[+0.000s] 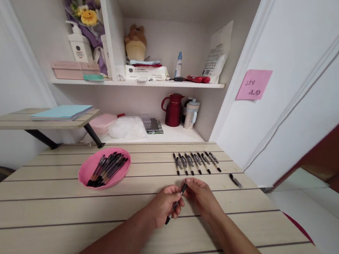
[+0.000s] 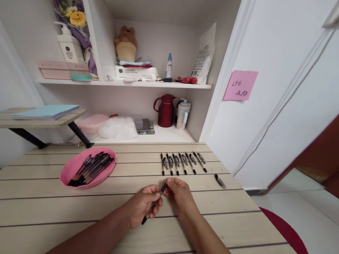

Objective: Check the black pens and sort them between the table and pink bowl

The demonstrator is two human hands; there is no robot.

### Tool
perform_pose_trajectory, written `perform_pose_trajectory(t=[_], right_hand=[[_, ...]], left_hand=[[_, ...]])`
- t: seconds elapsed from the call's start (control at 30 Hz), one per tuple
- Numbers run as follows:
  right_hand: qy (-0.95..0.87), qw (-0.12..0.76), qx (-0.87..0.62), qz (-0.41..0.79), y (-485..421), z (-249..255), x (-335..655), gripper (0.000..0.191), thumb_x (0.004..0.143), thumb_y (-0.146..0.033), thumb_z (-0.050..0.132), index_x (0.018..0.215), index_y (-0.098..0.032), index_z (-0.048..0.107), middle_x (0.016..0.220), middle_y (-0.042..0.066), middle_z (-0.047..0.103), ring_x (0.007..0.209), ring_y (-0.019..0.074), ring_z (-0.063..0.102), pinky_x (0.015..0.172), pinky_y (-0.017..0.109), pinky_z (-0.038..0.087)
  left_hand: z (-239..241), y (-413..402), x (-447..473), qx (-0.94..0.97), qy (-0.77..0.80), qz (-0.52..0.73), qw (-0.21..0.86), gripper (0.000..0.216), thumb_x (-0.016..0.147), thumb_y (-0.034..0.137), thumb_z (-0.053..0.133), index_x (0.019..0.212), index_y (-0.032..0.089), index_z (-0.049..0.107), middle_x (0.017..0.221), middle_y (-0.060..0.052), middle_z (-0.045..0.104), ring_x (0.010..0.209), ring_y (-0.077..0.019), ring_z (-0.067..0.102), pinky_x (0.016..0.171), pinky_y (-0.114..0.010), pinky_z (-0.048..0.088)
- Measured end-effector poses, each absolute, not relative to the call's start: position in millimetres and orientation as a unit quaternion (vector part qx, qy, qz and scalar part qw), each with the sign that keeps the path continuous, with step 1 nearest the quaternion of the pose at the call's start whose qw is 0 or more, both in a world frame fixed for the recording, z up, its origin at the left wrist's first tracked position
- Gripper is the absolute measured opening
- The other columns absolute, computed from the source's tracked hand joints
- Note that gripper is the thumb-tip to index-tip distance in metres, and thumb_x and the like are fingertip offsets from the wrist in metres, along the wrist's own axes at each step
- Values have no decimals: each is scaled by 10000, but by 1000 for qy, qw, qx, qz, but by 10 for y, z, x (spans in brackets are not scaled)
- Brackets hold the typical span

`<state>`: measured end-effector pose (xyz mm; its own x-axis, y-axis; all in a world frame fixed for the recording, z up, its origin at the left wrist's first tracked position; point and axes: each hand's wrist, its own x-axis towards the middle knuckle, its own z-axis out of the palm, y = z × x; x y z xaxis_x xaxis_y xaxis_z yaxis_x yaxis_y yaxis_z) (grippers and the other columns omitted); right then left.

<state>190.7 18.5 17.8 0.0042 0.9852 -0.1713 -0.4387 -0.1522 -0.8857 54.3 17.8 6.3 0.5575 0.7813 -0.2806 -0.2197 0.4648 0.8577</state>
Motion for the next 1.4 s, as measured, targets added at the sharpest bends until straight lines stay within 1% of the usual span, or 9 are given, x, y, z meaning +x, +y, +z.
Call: perform_pose_trajectory(t=[0.1, 0.23, 0.4, 0.53, 0.7, 0.83, 1.0, 1.2, 1.4], right_hand=[[-294, 572, -411, 646, 173, 189, 1906, 314, 596, -415, 709, 738, -153, 612, 675, 31, 635, 551, 107, 538, 545, 239, 421], [-322, 555, -423, 640, 156, 195, 1904, 321, 602, -439, 695, 618, -142, 575, 507, 7, 570, 439, 95, 478, 474, 240, 392], [-291, 576, -404, 648, 157, 188, 1918, 324, 571, -402, 729, 750, -160, 607, 701, 35, 643, 601, 125, 567, 606, 263, 450], [-326, 545, -437, 637, 152, 176, 1913, 334, 578, -448, 707, 649, -147, 582, 541, 11, 581, 471, 113, 509, 506, 261, 420], [-299, 564, -404, 655, 156, 170, 1903, 327, 578, -413, 720, 744, -159, 599, 689, 32, 634, 547, 117, 545, 568, 269, 447], [-316, 554, -417, 648, 173, 135, 1897, 305, 603, -419, 702, 641, -143, 580, 551, 8, 581, 460, 91, 486, 493, 244, 414], [-275, 624, -366, 633, 240, 147, 1958, 263, 587, -351, 730, 740, -171, 615, 737, 35, 634, 654, 138, 574, 523, 241, 445], [-271, 649, -471, 532, 265, 178, 2288, 255, 564, -312, 744, 756, -191, 630, 666, 16, 626, 618, 134, 577, 575, 269, 485], [-391, 536, -663, 346, 97, -22, 3120, 305, 599, -328, 669, 837, -137, 656, 595, 31, 622, 575, 165, 570, 566, 302, 463]], left_hand=[[77, 173, 541, 404, 344, 319, 786, 245, 675, 317, 579, 837, 177, 460, 592, 41, 516, 374, -43, 421, 359, -162, 218], [90, 168, 537, 410, 341, 312, 786, 256, 678, 336, 585, 832, 171, 466, 592, 39, 514, 378, -40, 421, 365, -163, 219], [98, 163, 535, 407, 345, 318, 784, 244, 694, 323, 568, 856, 171, 467, 596, 36, 518, 379, -43, 421, 370, -166, 221], [95, 169, 534, 409, 342, 313, 786, 243, 691, 332, 578, 834, 168, 470, 583, 38, 506, 377, -42, 416, 370, -168, 216], [99, 176, 532, 409, 344, 312, 785, 253, 698, 333, 567, 868, 172, 472, 596, 38, 506, 376, -39, 412, 365, -162, 223], [97, 181, 531, 421, 338, 313, 782, 239, 708, 337, 556, 854, 166, 473, 585, 38, 496, 366, -39, 402, 354, -162, 214], [87, 183, 520, 423, 329, 305, 787, 260, 698, 334, 572, 869, 161, 482, 589, 34, 506, 358, -32, 386, 359, -164, 200], [99, 182, 503, 408, 333, 303, 794, 297, 699, 318, 570, 935, 148, 510, 584, 28, 505, 368, -35, 383, 373, -172, 193], [102, 202, 490, 403, 340, 295, 797, 312, 693, 315, 587, 947, 145, 521, 597, 22, 507, 385, -34, 383, 386, -172, 192]])
